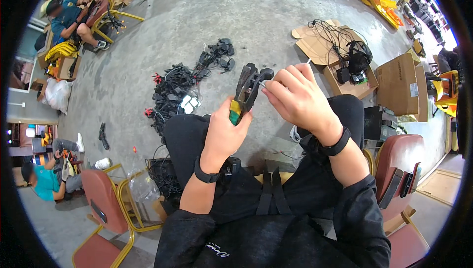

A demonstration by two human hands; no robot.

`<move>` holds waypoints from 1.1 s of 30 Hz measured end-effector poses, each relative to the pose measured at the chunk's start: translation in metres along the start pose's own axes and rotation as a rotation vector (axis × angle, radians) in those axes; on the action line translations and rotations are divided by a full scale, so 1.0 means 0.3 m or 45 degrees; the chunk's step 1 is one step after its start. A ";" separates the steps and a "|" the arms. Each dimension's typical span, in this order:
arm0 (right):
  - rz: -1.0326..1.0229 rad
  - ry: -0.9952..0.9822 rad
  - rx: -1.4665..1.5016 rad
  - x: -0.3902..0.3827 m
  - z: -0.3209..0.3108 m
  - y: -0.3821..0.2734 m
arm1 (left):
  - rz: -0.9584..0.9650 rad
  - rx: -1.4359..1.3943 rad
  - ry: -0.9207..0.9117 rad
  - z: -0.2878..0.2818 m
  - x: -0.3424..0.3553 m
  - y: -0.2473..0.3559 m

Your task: The person sits on the floor and uses pliers and a screwdriver to manipulate a small black electronic component. They hold the component with pliers and use the screwdriver to adjust internal parts, then switch tools to continue the repair.

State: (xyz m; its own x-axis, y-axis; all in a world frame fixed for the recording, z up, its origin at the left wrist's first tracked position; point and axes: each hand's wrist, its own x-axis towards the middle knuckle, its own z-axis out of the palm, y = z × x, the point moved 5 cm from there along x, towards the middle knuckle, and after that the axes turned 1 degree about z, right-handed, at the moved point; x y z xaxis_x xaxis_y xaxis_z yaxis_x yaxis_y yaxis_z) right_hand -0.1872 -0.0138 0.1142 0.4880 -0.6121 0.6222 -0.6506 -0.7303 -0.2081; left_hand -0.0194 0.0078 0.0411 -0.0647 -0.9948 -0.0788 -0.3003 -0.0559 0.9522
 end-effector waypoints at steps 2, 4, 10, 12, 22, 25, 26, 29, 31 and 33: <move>-0.029 -0.048 -0.024 0.002 -0.005 0.003 | -0.003 0.061 -0.018 -0.001 0.001 -0.002; -0.059 -0.089 -0.025 0.004 -0.009 0.007 | -0.018 0.094 -0.058 -0.002 0.001 -0.016; 0.009 -0.181 0.154 -0.009 0.023 0.035 | -0.045 0.268 -0.114 -0.009 -0.004 0.006; 0.116 -0.227 0.266 -0.018 0.043 0.041 | 0.019 0.343 -0.060 -0.021 -0.003 0.014; 0.713 -0.210 1.170 -0.046 0.102 0.038 | 0.302 0.389 0.187 -0.048 -0.018 0.059; 0.856 -0.333 1.303 -0.054 0.109 0.041 | 0.293 0.372 0.195 -0.050 -0.019 0.064; 0.886 -0.332 1.355 -0.057 0.117 0.042 | 0.275 0.365 0.196 -0.051 -0.018 0.064; 0.952 -0.348 1.416 -0.058 0.120 0.045 | 0.240 0.332 0.190 -0.045 -0.014 0.060; 0.963 -0.335 1.425 -0.056 0.114 0.048 | 0.240 0.302 0.178 -0.037 -0.010 0.044; 0.945 -0.293 1.436 -0.052 0.109 0.051 | 0.169 0.002 0.146 -0.021 -0.007 0.010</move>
State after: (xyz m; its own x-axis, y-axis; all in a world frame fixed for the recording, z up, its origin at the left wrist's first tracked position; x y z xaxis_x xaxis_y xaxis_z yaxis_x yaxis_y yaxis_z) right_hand -0.1858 -0.0252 0.0766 0.3924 -0.9196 -0.0188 -0.0310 0.0073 -0.9995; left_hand -0.0141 0.0091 0.0459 0.0050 -0.9967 0.0815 -0.2977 0.0763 0.9516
